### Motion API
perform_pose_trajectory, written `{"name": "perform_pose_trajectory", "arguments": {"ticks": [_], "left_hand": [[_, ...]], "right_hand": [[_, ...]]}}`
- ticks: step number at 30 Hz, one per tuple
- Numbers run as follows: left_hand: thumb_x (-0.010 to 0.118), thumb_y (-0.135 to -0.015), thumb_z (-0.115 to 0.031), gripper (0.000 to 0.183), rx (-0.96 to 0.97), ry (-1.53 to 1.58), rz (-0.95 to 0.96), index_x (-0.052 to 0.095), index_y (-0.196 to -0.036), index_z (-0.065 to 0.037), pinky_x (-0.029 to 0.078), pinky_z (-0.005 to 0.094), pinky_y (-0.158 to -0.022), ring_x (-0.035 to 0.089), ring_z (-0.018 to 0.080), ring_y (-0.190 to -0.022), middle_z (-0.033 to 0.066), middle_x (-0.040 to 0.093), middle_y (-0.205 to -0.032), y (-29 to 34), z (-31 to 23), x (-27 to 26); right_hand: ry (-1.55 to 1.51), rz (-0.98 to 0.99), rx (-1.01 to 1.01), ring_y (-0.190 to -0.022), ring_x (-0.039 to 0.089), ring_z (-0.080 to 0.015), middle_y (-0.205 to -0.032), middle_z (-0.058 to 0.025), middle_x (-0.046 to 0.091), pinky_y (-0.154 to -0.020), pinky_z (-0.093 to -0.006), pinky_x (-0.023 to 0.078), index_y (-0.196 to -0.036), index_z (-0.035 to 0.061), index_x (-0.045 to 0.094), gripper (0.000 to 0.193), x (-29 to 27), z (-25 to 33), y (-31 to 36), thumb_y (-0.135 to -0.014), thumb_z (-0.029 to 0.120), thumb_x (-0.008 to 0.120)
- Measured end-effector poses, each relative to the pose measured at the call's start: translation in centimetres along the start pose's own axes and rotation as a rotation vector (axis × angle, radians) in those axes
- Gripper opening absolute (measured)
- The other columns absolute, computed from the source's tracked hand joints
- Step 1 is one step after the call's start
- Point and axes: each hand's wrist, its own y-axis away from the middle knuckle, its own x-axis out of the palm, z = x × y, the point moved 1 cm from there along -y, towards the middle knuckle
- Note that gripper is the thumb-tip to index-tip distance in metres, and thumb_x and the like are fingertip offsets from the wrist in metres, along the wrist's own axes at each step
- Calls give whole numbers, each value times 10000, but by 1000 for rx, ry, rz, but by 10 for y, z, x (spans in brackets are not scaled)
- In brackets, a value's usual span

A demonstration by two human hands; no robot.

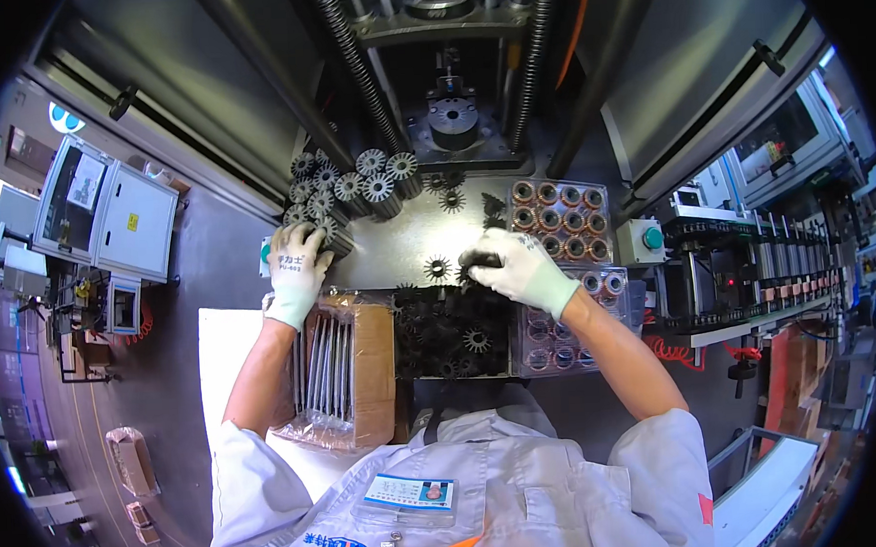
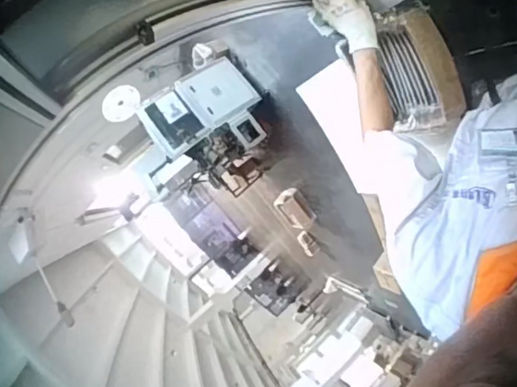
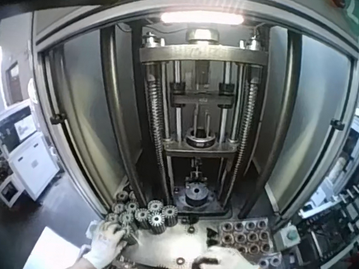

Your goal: The person places metal components into a pressing machine and operates it, then moves assembled rotors from a conveyor belt into a storage rack.

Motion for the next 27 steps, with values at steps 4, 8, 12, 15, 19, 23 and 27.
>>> {"name": "perform_pose_trajectory", "arguments": {"ticks": [4,8,12,15,19,23,27], "left_hand": [[857,-620,-135,482,91,-8,-58,657,-1058,-102,367,534,-1096,455,388,-1307,103,568,-1325,-6,-5,4],[841,-654,-149,393,128,2,75,643,-983,-66,341,545,-1157,410,370,-1381,107,556,-1363,-8,-13,2],[852,-620,-131,424,220,-15,59,629,-976,-70,237,629,-1176,472,336,-1323,89,607,-1266,-4,-28,-18],[851,-640,-117,417,168,89,-28,598,-968,-70,278,611,-1144,502,351,-1295,113,610,-1278,2,-41,-27],[816,-723,-84,331,-81,581,34,582,-953,-35,496,447,-970,591,365,-1185,179,584,-1347,-2,-56,-55],[817,-734,-56,324,-88,651,-67,571,-942,-19,533,396,-915,615,370,-1166,192,585,-1346,-7,-64,-59],[821,-739,-51,322,-107,723,-97,567,-933,-18,529,406,-938,605,358,-1200,198,589,-1339,-20,-67,-57]], "right_hand": [[-148,-54,13,-993,680,-269,-1041,-124,700,-893,-358,519,-1093,62,733,240,-13,-8,20,-864,119,693],[-467,-50,178,-1012,667,-149,-1104,-78,718,-908,-291,525,-1145,2,716,247,-22,-13,13,-903,44,683],[-580,-287,72,-874,643,-74,-1077,-65,722,-798,-231,529,-1248,-13,661,317,-50,-7,-31,-933,13,652],[-677,-423,98,-759,609,-65,-996,-49,706,-698,-218,504,-1251,-14,656,319,-76,0,-82,-935,23,650],[-691,-577,16,-721,593,-65,-942,-40,692,-665,-216,499,-1228,-28,664,328,-93,-4,-143,-904,6,635],[-671,-654,62,-684,579,-60,-883,-38,685,-632,-216,480,-1194,-28,674,327,-97,-20,-189,-877,-20,594],[-500,-666,126,-767,664,-127,-960,-93,738,-713,-261,529,-1151,-6,709,331,-95,-51,-221,-834,2,611]]}}
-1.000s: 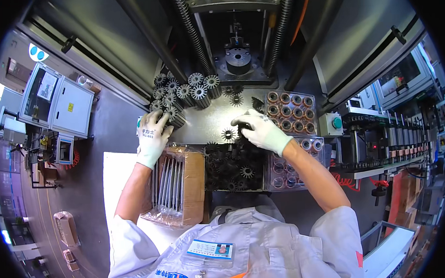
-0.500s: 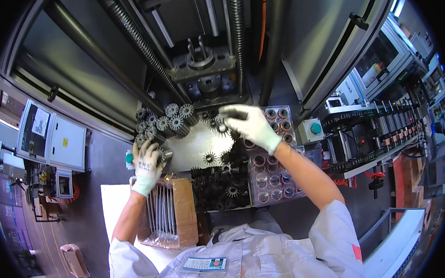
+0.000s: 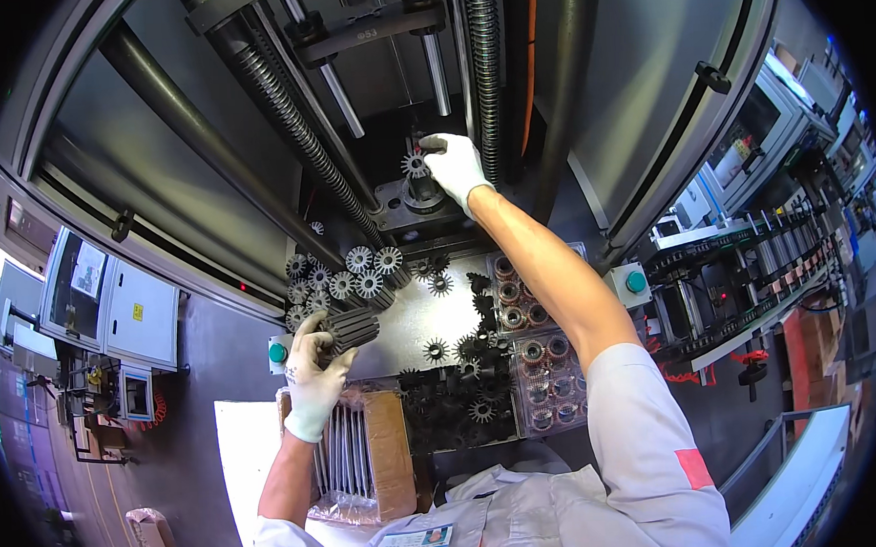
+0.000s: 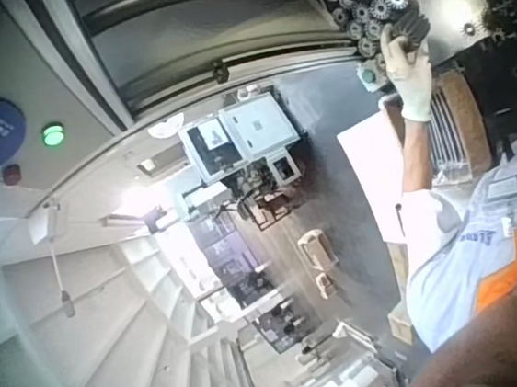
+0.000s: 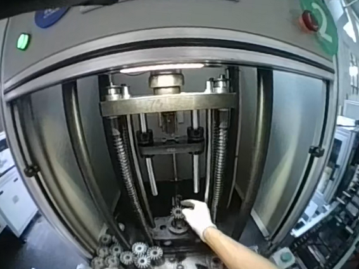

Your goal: The person places metal components into a pressing machine and operates it, then moves assembled rotors from a conveyor belt into a storage rack.

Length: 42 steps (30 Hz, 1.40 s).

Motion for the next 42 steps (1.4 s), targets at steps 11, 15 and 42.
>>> {"name": "perform_pose_trajectory", "arguments": {"ticks": [11,15,42], "left_hand": [[846,-734,-46,338,63,142,-57,560,-907,6,520,270,-813,612,147,-951,157,607,-1312,-87,-21,34],[815,-770,-6,311,99,185,-79,563,-950,27,508,261,-831,593,126,-945,148,587,-1324,-109,-26,46],[829,-744,-226,284,179,-449,225,714,-973,-105,538,441,-868,662,383,-969,186,647,-1055,-233,-16,150]], "right_hand": [[195,-15,106,-1045,710,-261,-1071,-141,753,-952,-325,525,-1057,64,774,361,6,-3,-17,-763,1,574],[240,-40,81,-1057,705,-277,-1086,-150,745,-958,-339,525,-1065,61,762,339,6,-13,-6,-790,35,567],[1165,840,-482,-996,677,-274,-1007,-93,688,-872,-438,469,-934,146,704,145,-5,-88,177,-852,244,636]]}}
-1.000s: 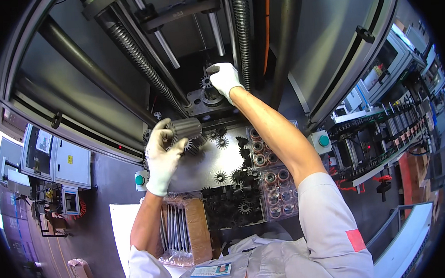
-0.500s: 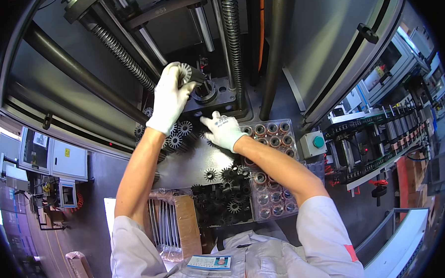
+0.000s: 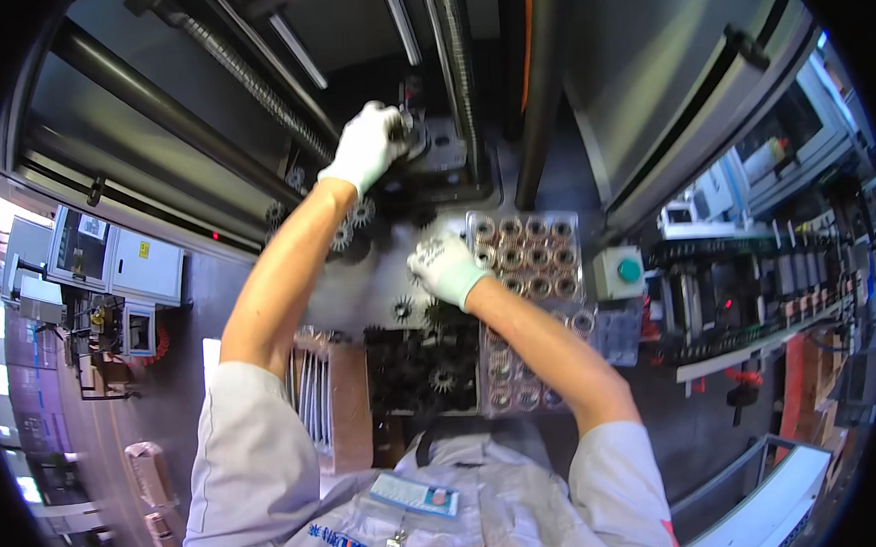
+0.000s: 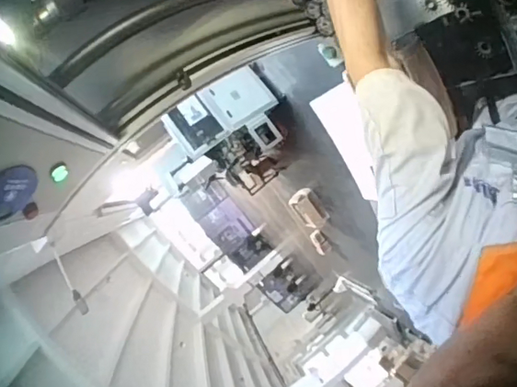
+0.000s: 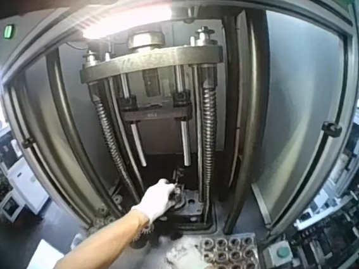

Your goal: The person places metal components into a pressing machine and operates it, then moves assembled rotors from a conveyor belt into a storage rack.

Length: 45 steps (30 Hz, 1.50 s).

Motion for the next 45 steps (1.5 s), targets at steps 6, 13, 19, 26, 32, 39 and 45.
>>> {"name": "perform_pose_trajectory", "arguments": {"ticks": [6,13,19,26,32,39,45], "left_hand": [[713,-872,-357,471,75,-41,-80,623,-1259,-104,517,429,-889,646,363,-1081,203,653,-1187,61,-15,-57],[685,-842,-299,280,-635,38,434,725,-1022,-89,546,419,-842,706,329,-941,166,728,-990,340,67,-80],[689,-779,-286,502,-828,-53,341,622,-1191,-7,516,477,-900,632,424,-1058,244,664,-1151,446,116,38],[696,-822,-237,482,-1001,330,170,603,-1231,1,509,456,-938,668,375,-1050,223,680,-1161,450,117,21],[680,-932,-262,510,-988,798,484,565,-1308,62,466,335,-981,608,209,-1086,151,680,-1171,562,120,21],[649,-997,-225,199,-1020,978,247,620,-1118,-69,422,204,-664,451,31,-752,-69,548,-861,543,88,-3],[691,-930,-146,217,-901,803,-6,638,-1111,-39,470,240,-643,549,58,-726,0,631,-841,407,64,-55]], "right_hand": [[-17,14,17,-950,691,-273,-951,-81,711,-847,-454,493,-935,144,717,182,-7,0,-6,-817,266,651],[-506,-188,16,-968,627,-389,-1077,-194,594,-842,-459,514,-1287,126,604,404,-25,15,0,-888,81,568],[-763,-116,127,-942,642,-320,-1017,-169,602,-855,-384,506,-1027,56,726,209,-61,24,9,-835,108,661],[-1161,-592,359,-734,610,-71,-898,-29,685,-679,-231,509,-1133,-23,678,220,-144,-27,-20,-923,39,658],[-925,-703,442,-702,626,-77,-902,-49,723,-647,-243,508,-1187,-5,696,285,-156,-70,-83,-912,29,628],[-809,-452,485,-801,698,-178,-1002,-138,758,-747,-301,554,-1162,54,743,395,-159,-107,-113,-791,50,609],[31,-559,310,-867,674,-370,-1090,-188,591,-774,-456,569,-1351,176,572,440,-162,-65,-83,-920,95,537]]}}
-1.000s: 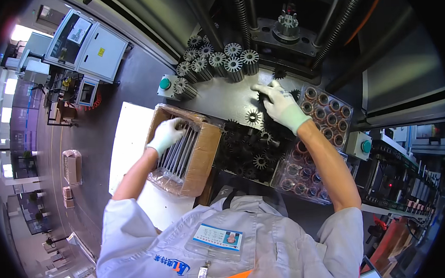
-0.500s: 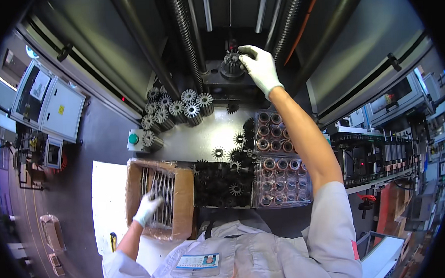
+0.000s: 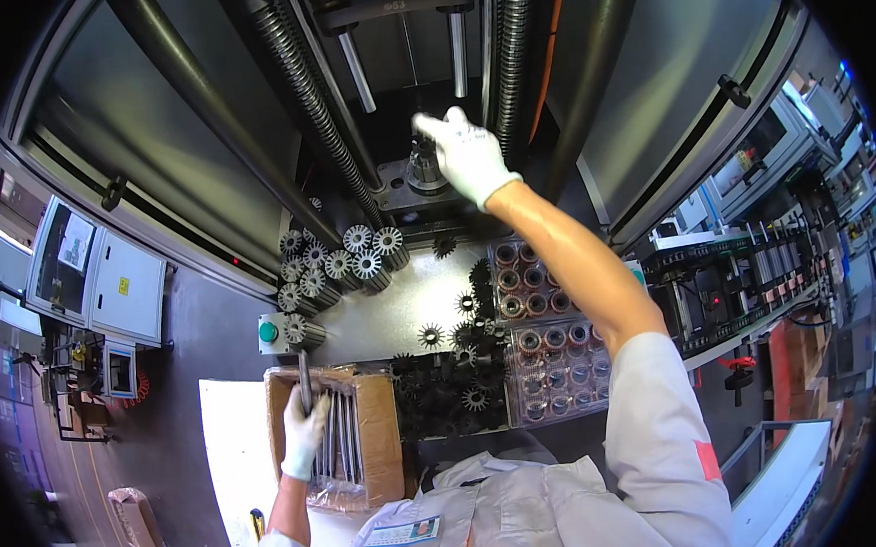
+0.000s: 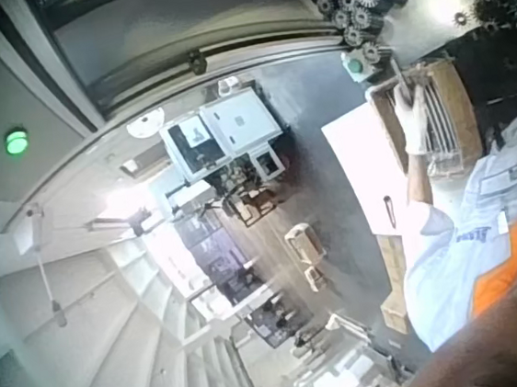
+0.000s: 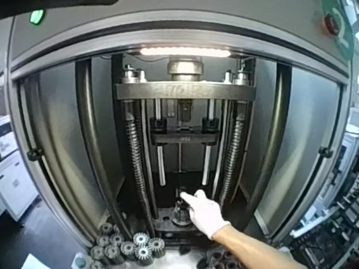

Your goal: The person places metal components into a pressing machine and operates it, then moves assembled rotors from a conveyor belt into a storage rack.

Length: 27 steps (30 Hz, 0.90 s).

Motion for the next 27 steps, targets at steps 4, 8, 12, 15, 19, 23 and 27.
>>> {"name": "perform_pose_trajectory", "arguments": {"ticks": [4,8,12,15,19,23,27], "left_hand": [[695,-937,-184,374,317,-55,-1,624,-1265,-17,501,250,-676,611,94,-754,51,695,-906,-69,-109,70],[682,-957,-225,252,508,224,110,669,-1086,-10,363,228,-540,429,38,-611,-51,543,-737,-136,-211,136],[642,-984,-225,188,582,363,216,663,-1029,-43,298,198,-430,371,3,-492,-92,471,-668,-169,-301,174],[646,-983,-243,185,630,384,183,643,-993,-59,291,205,-407,372,7,-471,-93,460,-644,-178,-347,193],[656,-968,-272,283,690,499,80,493,-785,-130,288,227,-364,368,41,-396,-78,424,-562,-212,-380,203],[669,-963,-283,310,780,532,73,515,-745,-125,279,240,-363,376,59,-387,-72,419,-554,-249,-386,220],[586,-965,-249,354,1295,30,-201,497,-658,-97,346,283,-435,447,110,-463,2,474,-591,-341,-389,146]], "right_hand": [[29,32,-54,-834,679,-352,-1029,-192,611,-748,-439,568,-1247,165,643,382,6,-13,14,-897,66,525],[-79,-7,-9,-893,662,-348,-1055,-157,603,-793,-445,557,-1298,175,615,377,-10,-4,19,-937,122,522],[-254,-22,-28,-901,647,-371,-1061,-143,606,-790,-468,545,-1294,163,616,348,-63,-9,93,-949,170,567],[-232,163,24,-913,654,-368,-1099,-132,618,-785,-466,545,-1236,122,648,306,-111,-25,172,-942,184,591],[-166,227,141,-908,667,-351,-1090,-144,640,-792,-435,545,-1187,106,684,275,-151,-47,270,-920,160,645],[-214,281,391,-848,680,-339,-997,-157,664,-763,-400,540,-1144,57,701,236,-187,-52,344,-922,110,641],[-355,280,421,-808,684,-281,-900,-154,674,-730,-364,526,-1122,17,708,228,-186,-43,370,-909,75,650]]}}
